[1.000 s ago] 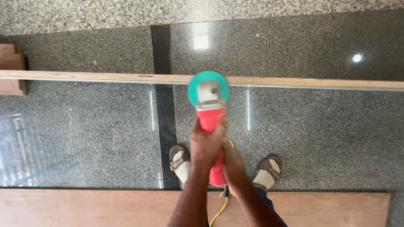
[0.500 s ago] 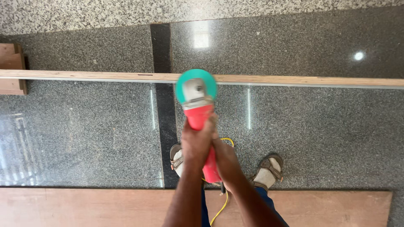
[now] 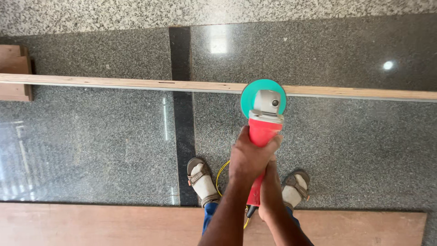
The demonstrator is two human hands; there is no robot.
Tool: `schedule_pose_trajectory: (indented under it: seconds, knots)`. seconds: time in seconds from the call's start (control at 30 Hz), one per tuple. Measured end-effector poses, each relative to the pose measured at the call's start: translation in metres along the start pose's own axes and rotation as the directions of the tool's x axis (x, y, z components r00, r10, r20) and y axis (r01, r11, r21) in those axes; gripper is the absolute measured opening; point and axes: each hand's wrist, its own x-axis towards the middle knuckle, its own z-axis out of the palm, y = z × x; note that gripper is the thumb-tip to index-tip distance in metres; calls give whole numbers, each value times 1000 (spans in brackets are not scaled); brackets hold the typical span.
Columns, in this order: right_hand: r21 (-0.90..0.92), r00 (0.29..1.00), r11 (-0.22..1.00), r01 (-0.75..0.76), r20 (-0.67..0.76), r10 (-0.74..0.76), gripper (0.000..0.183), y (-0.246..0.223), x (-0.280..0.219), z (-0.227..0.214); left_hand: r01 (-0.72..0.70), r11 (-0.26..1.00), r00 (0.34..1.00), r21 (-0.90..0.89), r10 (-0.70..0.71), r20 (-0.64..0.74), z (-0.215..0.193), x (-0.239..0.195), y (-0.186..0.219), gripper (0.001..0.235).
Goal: The person uses a handheld angle grinder with a green sanding disc to sand the surface of a long, thin wooden plank. The plank is positioned on a speckled grey tiled floor, resting on a small wooden block at one end. The person moves the tool back and forth along the length of the plank to smooth the wood.
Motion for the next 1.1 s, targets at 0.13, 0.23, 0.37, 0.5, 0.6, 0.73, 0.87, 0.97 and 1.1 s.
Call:
schedule_pose_trajectory:
  seconds: [0.13,0.23,0.37,0.5,0.6,0.73,0.87,0.97,1.1]
  knots:
    - [-74,990,997,25,137,-14,60,1,-1,19,-31,989,997,-146,20,-75,-19,5,-8,60]
    - [-196,966,979,57,257,-4,58,4,1,44,2,969,993,-248,-31,-115,-47,15,-19,56]
    - [-316,952,946,69,304,32,63,3,2,65,-96,969,968,-230,38,-247,-68,23,-30,51]
    - [-285,968,958,19,244,53,60,-3,0,50,-133,945,968,-297,60,-245,-50,16,-25,51]
    - [-238,986,970,45,165,-5,51,-9,2,17,-76,971,980,-225,32,-195,-19,4,-13,57]
    - [-80,998,996,-30,48,34,50,-17,7,-28,47,994,992,-100,-58,-111,23,-8,6,65]
    - [-52,999,999,-6,40,8,53,-23,9,-53,63,998,997,-4,-63,-40,46,-12,13,68]
    - [-112,998,994,11,68,-4,50,-26,9,-45,18,997,994,-68,-25,-102,43,-8,10,67]
    - [-242,953,967,78,303,-1,57,-32,10,-32,9,969,972,-246,-67,-226,27,-6,-1,62]
